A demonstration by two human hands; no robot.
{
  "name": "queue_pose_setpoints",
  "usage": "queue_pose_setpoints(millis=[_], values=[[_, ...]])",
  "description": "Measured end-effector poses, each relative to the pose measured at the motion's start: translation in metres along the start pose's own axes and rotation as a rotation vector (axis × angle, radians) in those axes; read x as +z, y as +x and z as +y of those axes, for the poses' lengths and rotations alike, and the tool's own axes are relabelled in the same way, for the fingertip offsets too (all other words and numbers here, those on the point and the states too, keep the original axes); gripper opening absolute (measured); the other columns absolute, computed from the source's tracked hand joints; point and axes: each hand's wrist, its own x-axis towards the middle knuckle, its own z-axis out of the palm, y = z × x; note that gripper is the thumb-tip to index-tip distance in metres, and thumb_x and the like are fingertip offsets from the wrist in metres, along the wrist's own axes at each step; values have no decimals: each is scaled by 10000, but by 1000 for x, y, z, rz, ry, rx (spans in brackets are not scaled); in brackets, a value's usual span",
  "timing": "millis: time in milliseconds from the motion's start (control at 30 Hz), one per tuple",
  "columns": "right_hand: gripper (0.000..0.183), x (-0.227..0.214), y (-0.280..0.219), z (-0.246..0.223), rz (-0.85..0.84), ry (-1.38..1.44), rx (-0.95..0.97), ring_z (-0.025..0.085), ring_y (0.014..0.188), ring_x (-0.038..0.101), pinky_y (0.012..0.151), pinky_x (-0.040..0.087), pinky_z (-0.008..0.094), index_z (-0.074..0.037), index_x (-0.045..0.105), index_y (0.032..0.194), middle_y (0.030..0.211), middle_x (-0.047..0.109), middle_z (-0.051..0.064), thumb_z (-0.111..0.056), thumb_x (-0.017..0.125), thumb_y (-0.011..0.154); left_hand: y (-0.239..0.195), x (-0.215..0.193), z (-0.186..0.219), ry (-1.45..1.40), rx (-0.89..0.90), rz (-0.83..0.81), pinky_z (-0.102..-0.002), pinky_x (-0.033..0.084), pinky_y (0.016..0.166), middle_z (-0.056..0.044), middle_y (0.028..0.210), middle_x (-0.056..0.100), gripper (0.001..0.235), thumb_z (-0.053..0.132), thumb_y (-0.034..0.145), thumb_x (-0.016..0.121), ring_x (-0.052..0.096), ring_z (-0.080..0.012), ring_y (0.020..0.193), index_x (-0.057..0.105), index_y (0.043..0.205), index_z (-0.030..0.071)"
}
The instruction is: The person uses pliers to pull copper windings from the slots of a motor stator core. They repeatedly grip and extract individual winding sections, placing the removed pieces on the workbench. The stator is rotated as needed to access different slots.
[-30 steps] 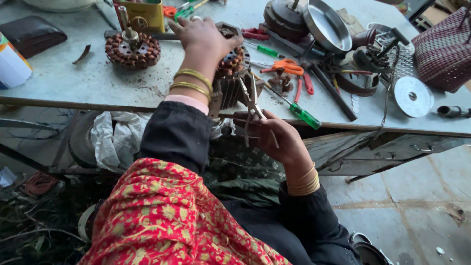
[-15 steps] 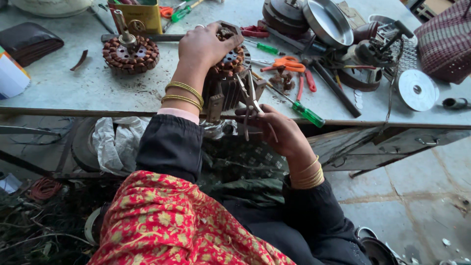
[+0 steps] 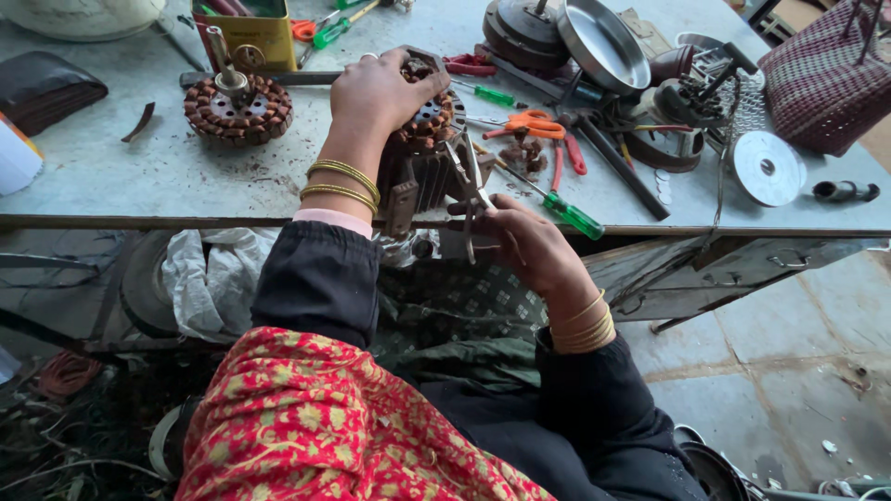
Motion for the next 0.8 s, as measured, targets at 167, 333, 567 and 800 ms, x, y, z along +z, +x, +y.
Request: queue_pose_setpoints(millis=[167,333,567,800], values=[[329,-1,-4,-9,40,-127,17,188,1128,660,867,574,363,-11,570,1284,1220,669,91,-198,497,1023,0,-2,1,4,-8,-15,-460,504,986,-176,1336,620,936,880,773,584,594,-352,1247,552,1447,231],[260,-5,-4,-14,-141,-481,-218,205,1146,663,878,603,348,2,574,1237,1185,591,90,-155,558,1031,0,-2,1,5,-14,-22,-472,509,976,-175,1350,610,932,875,775,588,588,-356,1253,545,1451,234],[253,-3,1,-17,53,-200,46,167,981,672,804,572,316,-14,551,1245,1165,670,94,-164,483,1053,0,-3,1,1,-11,-16,-472,517,965,-180,1334,617,924,868,769,598,599,-360,1237,557,1439,233],[287,-1,2,-18,96,-186,66,166,979,681,837,569,314,-49,566,1255,1141,674,85,-180,485,1013,0,-5,1,-5,6,-5,-464,528,929,-186,1269,645,900,863,765,618,632,-359,1181,595,1385,210]])
